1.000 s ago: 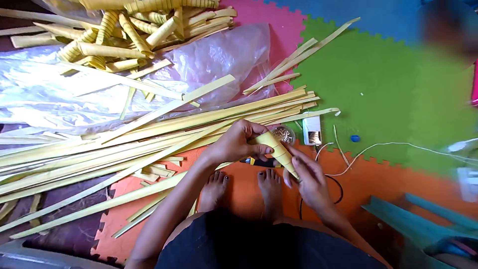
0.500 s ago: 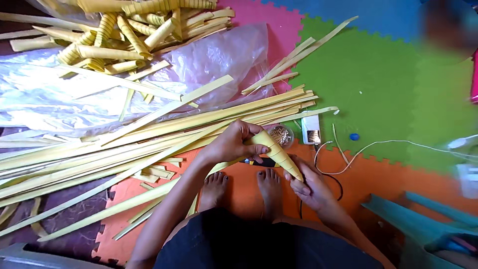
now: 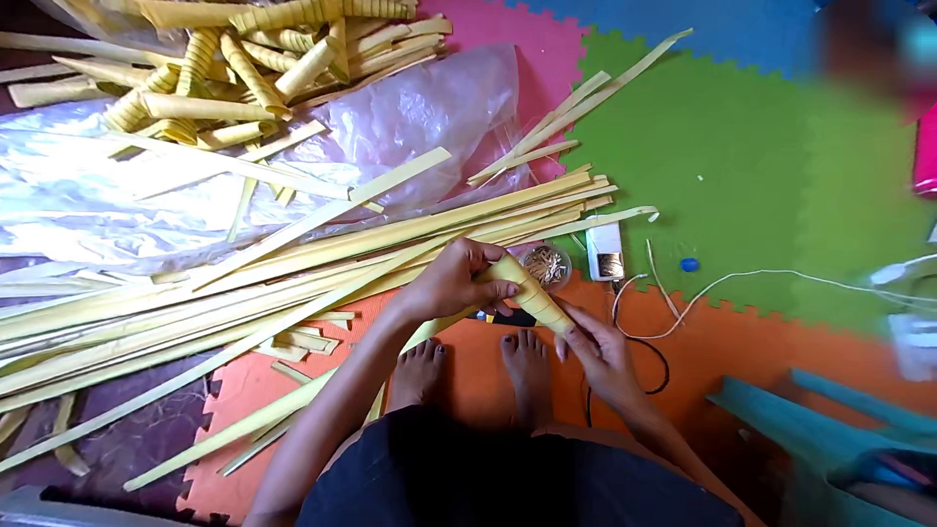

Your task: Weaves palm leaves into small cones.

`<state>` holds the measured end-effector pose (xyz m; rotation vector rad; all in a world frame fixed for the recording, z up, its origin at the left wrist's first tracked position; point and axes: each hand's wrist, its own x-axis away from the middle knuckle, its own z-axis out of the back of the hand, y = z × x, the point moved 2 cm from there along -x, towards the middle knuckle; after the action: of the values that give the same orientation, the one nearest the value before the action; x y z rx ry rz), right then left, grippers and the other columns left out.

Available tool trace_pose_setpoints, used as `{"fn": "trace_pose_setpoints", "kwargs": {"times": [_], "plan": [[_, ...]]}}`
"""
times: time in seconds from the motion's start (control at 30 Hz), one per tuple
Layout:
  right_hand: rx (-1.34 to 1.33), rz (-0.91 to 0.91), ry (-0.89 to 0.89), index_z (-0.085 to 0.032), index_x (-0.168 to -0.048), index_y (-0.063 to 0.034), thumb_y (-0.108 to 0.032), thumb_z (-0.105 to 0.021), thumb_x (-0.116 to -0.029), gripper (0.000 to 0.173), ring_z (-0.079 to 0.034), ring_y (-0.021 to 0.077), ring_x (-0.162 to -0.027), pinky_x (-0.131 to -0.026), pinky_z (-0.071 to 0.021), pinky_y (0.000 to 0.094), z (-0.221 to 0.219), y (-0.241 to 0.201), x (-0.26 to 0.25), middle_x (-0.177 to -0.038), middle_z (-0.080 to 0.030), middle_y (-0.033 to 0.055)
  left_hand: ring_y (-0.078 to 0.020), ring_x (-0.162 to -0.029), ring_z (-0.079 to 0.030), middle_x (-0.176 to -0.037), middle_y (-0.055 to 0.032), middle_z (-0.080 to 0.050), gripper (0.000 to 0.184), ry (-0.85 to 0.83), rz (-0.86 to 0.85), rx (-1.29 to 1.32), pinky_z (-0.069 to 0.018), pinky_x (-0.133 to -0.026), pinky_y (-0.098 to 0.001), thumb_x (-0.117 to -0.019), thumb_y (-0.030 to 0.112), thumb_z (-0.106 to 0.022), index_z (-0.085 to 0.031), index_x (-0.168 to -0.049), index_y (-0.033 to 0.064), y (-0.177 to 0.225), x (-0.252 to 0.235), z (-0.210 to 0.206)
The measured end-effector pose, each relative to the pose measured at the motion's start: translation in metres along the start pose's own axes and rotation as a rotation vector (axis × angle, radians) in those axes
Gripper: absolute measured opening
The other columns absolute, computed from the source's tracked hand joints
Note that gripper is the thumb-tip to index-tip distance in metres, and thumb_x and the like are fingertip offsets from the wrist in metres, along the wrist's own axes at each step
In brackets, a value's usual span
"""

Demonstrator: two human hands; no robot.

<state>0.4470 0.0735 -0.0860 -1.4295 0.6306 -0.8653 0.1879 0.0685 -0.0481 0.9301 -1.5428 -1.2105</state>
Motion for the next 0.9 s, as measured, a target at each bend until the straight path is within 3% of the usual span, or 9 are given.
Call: {"fn": "trace_pose_setpoints", "kwargs": {"times": [0.1,0.23,0.3,0.4,0.53,0.67,0.73,0.83,0.9], "plan": [[-0.463,-0.442,-0.029,-0.063,-0.116,-0.0126,-0.023,-0.026,-0.1125,0.038,-0.043,-0.0087,-0.044,-0.04,-0.0353,0.0074,-0.001,-0.011,0.007,-0.073,-0.065,-0.0077,-0.0107,-0.065,-0.072,-0.076,-0.0073,-0.074,0.015,-0.018,-0.006,-0.034,-0.0601,-0.063,-0.0226,-0.089,-0.004,-0.073,-0.069,-0.103,-0.0009,-0.002,0.0,0.0],[0.15,0.169,0.006,-0.06,-0.14,-0.0025,-0.021,-0.055,-0.1044,0.041,-0.063,-0.0006,-0.093,-0.08,-0.055,0.0161,0.007,0.005,0.01,-0.124,-0.065,0.0045,-0.0064,-0.064,-0.069,-0.074,-0.0039,-0.072,0.013,0.028,0.003,-0.102,-0.0573,-0.063,-0.0204,-0.0889,0.0,-0.075,-0.071,-0.101,0.0003,-0.001,-0.002,0.003],[-0.062,-0.069,0.026,-0.062,-0.136,0.0002,-0.011,-0.044,-0.107,0.036,-0.059,-0.0053,-0.071,-0.063,-0.0505,0.0117,0.006,0.004,0.011,-0.105,-0.072,-0.0016,-0.0091,-0.066,-0.071,-0.076,-0.0055,-0.073,0.013,0.013,0.028,-0.078,-0.0607,-0.066,-0.0228,-0.0908,-0.001,-0.073,-0.069,-0.103,-0.0015,-0.001,-0.004,0.003],[-0.504,-0.508,0.034,-0.06,-0.123,-0.0111,-0.024,-0.023,-0.1131,0.04,-0.042,-0.0084,-0.042,-0.039,-0.0353,0.007,0.004,-0.005,0.014,-0.073,-0.064,-0.0073,-0.012,-0.069,-0.074,-0.078,-0.0068,-0.074,0.021,-0.015,0.066,-0.013,-0.0624,-0.068,-0.0243,-0.0895,-0.006,-0.072,-0.067,-0.109,-0.0022,-0.001,-0.002,0.001],[0.146,0.141,0.031,-0.061,-0.139,-0.0005,-0.019,-0.051,-0.1059,0.039,-0.064,0.0007,-0.092,-0.079,-0.0556,0.0165,0.011,0.012,0.016,-0.122,-0.065,0.0058,-0.0126,-0.068,-0.074,-0.078,-0.0074,-0.073,0.018,0.021,0.048,-0.004,-0.063,-0.068,-0.0256,-0.0905,-0.007,-0.071,-0.067,-0.108,-0.0032,-0.002,-0.001,0.003],[-0.382,-0.461,0.052,-0.061,-0.125,-0.0094,-0.021,-0.023,-0.1126,0.042,-0.045,-0.0072,-0.045,-0.041,-0.0372,0.0085,0.005,-0.003,0.021,-0.075,-0.067,-0.0062,-0.0119,-0.064,-0.072,-0.075,-0.0079,-0.072,0.021,0.066,0.052,0.003,-0.0609,-0.063,-0.0239,-0.0876,-0.008,-0.073,-0.067,-0.107,-0.0031,0.0,0.0,-0.004],[-0.306,-0.33,0.083,-0.064,-0.124,-0.006,-0.017,-0.031,-0.1114,0.038,-0.049,-0.0085,-0.051,-0.046,-0.0394,0.0076,0.006,-0.002,0.023,-0.083,-0.07,-0.0065,-0.0125,-0.064,-0.072,-0.074,-0.008,-0.072,0.021,0.076,0.06,0.025,-0.0611,-0.063,-0.0241,-0.0871,-0.009,-0.073,-0.067,-0.106,-0.0033,0.001,0.0,-0.004],[0.222,0.221,0.08,-0.063,-0.137,-0.0038,-0.022,-0.053,-0.105,0.038,-0.062,0.0,-0.099,-0.083,-0.054,0.0156,0.014,0.014,0.02,-0.124,-0.065,0.005,-0.0124,-0.067,-0.074,-0.077,-0.0066,-0.073,0.018,0.049,0.059,0.015,-0.063,-0.067,-0.0254,-0.0915,-0.006,-0.07,-0.067,-0.108,-0.0017,0.0,-0.001,0.003],[0.034,0.026,0.097,-0.062,-0.135,0.0015,-0.014,-0.044,-0.1077,0.036,-0.06,-0.0052,-0.074,-0.064,-0.0505,0.0117,0.013,0.01,0.021,-0.106,-0.071,-0.0011,-0.0129,-0.065,-0.073,-0.075,-0.0084,-0.072,0.017,0.067,0.066,0.02,-0.0624,-0.065,-0.0253,-0.0919,-0.005,-0.07,-0.066,-0.108,-0.0043,0.003,0.0,0.0]]}}
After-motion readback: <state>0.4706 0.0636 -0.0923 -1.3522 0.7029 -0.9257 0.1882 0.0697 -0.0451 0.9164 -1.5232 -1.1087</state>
